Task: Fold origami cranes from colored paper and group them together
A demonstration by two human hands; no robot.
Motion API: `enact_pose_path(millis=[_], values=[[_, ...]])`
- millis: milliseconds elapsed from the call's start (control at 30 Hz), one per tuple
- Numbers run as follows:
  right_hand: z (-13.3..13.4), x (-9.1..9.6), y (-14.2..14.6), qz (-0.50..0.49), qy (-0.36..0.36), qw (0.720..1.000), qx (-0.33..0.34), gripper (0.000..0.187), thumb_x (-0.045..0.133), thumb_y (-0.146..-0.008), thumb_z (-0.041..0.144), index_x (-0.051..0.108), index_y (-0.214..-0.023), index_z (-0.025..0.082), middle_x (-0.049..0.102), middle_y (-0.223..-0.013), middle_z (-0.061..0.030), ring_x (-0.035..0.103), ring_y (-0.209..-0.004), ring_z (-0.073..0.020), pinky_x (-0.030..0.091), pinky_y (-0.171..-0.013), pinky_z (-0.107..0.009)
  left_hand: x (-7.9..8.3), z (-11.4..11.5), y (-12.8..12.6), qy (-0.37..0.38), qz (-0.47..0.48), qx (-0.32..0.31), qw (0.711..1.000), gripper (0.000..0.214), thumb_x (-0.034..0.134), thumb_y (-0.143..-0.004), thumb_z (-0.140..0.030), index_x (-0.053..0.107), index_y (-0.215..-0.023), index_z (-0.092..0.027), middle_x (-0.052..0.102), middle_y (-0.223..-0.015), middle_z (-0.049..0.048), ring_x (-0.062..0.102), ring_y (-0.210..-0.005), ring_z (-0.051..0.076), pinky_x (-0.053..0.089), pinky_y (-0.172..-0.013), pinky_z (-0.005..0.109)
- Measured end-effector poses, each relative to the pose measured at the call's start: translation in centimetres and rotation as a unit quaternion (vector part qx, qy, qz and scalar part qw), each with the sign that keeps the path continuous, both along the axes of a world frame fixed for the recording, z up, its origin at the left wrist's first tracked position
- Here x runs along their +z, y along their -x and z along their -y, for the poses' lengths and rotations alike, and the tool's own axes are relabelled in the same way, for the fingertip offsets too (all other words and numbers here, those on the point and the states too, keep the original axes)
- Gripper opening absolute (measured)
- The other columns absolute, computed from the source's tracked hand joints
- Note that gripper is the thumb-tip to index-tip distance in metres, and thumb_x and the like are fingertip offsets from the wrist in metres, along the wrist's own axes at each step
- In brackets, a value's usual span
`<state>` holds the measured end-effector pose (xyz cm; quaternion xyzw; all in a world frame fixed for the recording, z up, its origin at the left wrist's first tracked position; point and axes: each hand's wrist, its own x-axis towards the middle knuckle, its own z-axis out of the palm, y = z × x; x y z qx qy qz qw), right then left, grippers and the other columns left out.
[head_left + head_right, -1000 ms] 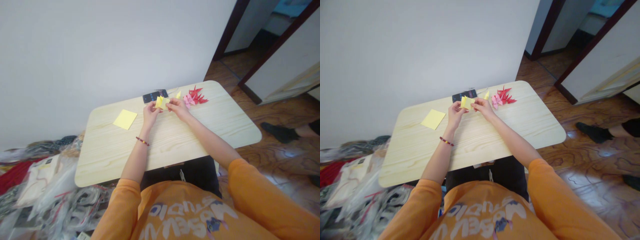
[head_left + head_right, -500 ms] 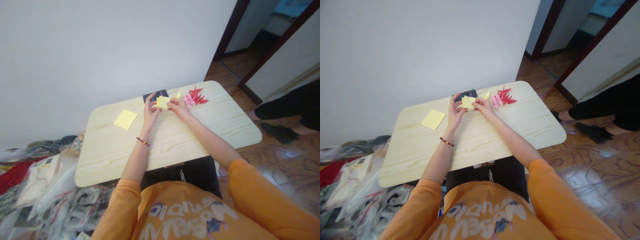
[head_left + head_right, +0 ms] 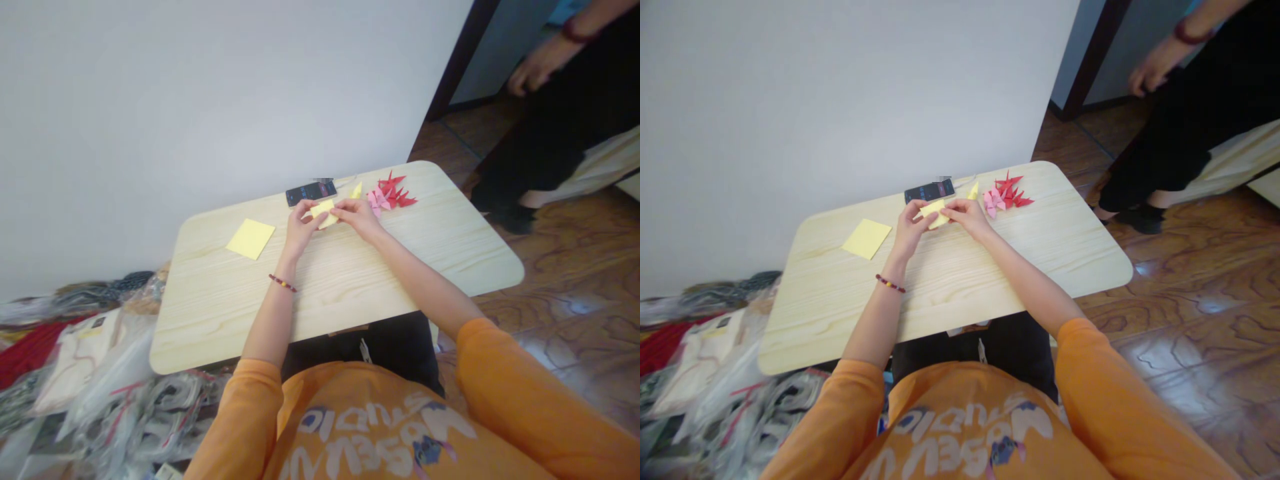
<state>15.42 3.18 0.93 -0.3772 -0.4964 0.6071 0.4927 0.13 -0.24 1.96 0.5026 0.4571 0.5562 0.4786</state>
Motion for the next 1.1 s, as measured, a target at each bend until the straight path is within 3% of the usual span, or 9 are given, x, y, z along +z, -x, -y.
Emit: enact_pose_path(millis=[300, 533, 767, 1000, 1100], values=[[0.1, 0.5, -0.2, -0.027, -0.041, 0.999, 0.015, 0.032, 0.079, -0.059, 0.041, 0.067, -0.079, 0.019, 0.070, -0.084, -0.0011, 0.064, -0.080, -0.0137, 0.055, -0.072, -0.029, -1.2, -1.1, 0.0, 0.026, 0.115, 0.013, 0.993, 0.028, 0.075, -0.063, -0.029, 0.058, -0.083, -0.020, 0.067, -0.085, 0.0006, 0.064, -0.076, 0.013, 0.052, -0.073, 0.028], [0.8, 1.1, -0.3, -0.014, -0.104, 0.994, -0.027, 0.032, 0.082, -0.057, 0.033, 0.065, -0.080, 0.020, 0.069, -0.087, -0.0019, 0.065, -0.084, -0.0153, 0.052, -0.088, -0.035, -0.8, -0.6, -0.1, -0.033, 0.015, 0.031, 0.999, 0.029, 0.081, -0.057, -0.028, 0.068, -0.080, -0.017, 0.071, -0.084, 0.0031, 0.064, -0.074, 0.014, 0.050, -0.071, 0.028], [1.2, 1.6, -0.2, -0.014, -0.119, 0.993, -0.016, 0.033, 0.083, -0.056, 0.036, 0.065, -0.077, 0.018, 0.068, -0.087, -0.0039, 0.065, -0.087, -0.0176, 0.053, -0.088, -0.036, -0.4, -0.2, -0.4, -0.045, 0.005, 0.054, 0.998, 0.023, 0.080, -0.060, -0.029, 0.073, -0.079, -0.017, 0.072, -0.082, 0.0044, 0.063, -0.071, 0.015, 0.049, -0.070, 0.029], [0.8, 1.1, -0.1, 0.013, -0.171, 0.985, -0.035, 0.029, 0.081, -0.058, 0.040, 0.065, -0.070, 0.019, 0.067, -0.083, -0.0036, 0.065, -0.083, -0.0176, 0.055, -0.085, -0.037, -0.5, -0.2, -0.3, -0.076, -0.025, 0.030, 0.996, 0.023, 0.080, -0.061, -0.033, 0.075, -0.079, -0.019, 0.072, -0.081, 0.0032, 0.063, -0.073, 0.014, 0.048, -0.071, 0.027], [0.9, 1.1, -0.2, 0.020, -0.182, 0.982, -0.036, 0.026, 0.079, -0.061, 0.040, 0.067, -0.070, 0.019, 0.068, -0.087, -0.0048, 0.065, -0.089, -0.0192, 0.055, -0.086, -0.037, -0.8, -0.5, -0.2, -0.054, -0.003, 0.038, 0.998, 0.025, 0.081, -0.060, -0.035, 0.075, -0.078, -0.019, 0.072, -0.080, 0.0029, 0.063, -0.072, 0.014, 0.048, -0.070, 0.027]])
